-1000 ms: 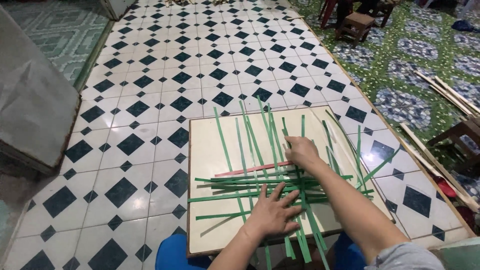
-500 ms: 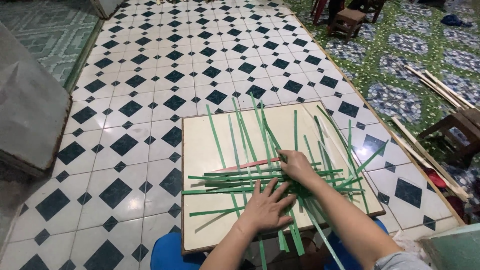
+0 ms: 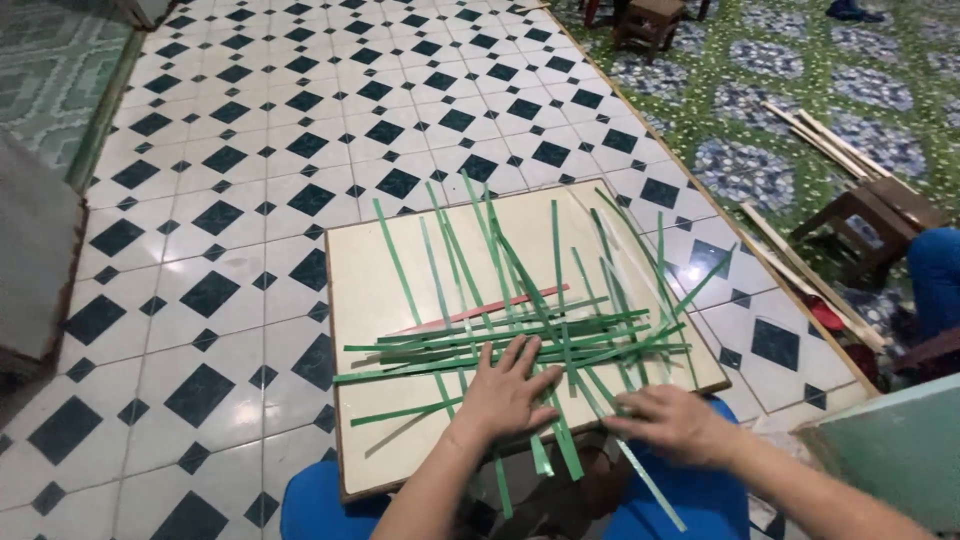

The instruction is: Manually weaving green and pink plastic strips together on a flat surface to create a woven mat.

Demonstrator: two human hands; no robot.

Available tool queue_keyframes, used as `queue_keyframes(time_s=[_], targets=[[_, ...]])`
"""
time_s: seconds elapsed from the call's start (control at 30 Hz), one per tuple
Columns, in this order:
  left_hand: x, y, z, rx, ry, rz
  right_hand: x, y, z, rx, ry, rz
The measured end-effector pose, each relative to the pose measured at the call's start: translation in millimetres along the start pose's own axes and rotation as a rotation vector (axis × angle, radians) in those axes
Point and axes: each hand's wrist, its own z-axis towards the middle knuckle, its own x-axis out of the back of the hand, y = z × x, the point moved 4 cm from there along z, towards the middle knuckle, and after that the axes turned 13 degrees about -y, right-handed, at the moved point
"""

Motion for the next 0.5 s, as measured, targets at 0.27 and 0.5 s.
queue_keyframes(time_s=[0.27,0.5], targets=[[-13,-5,7,0.02,0.101,0.06,18,-46,27,0.13,0.347,0.203],[-2,1,4,0.036,-0.022,0.043,4,-71,-3,-0.062,0.418,0.653]])
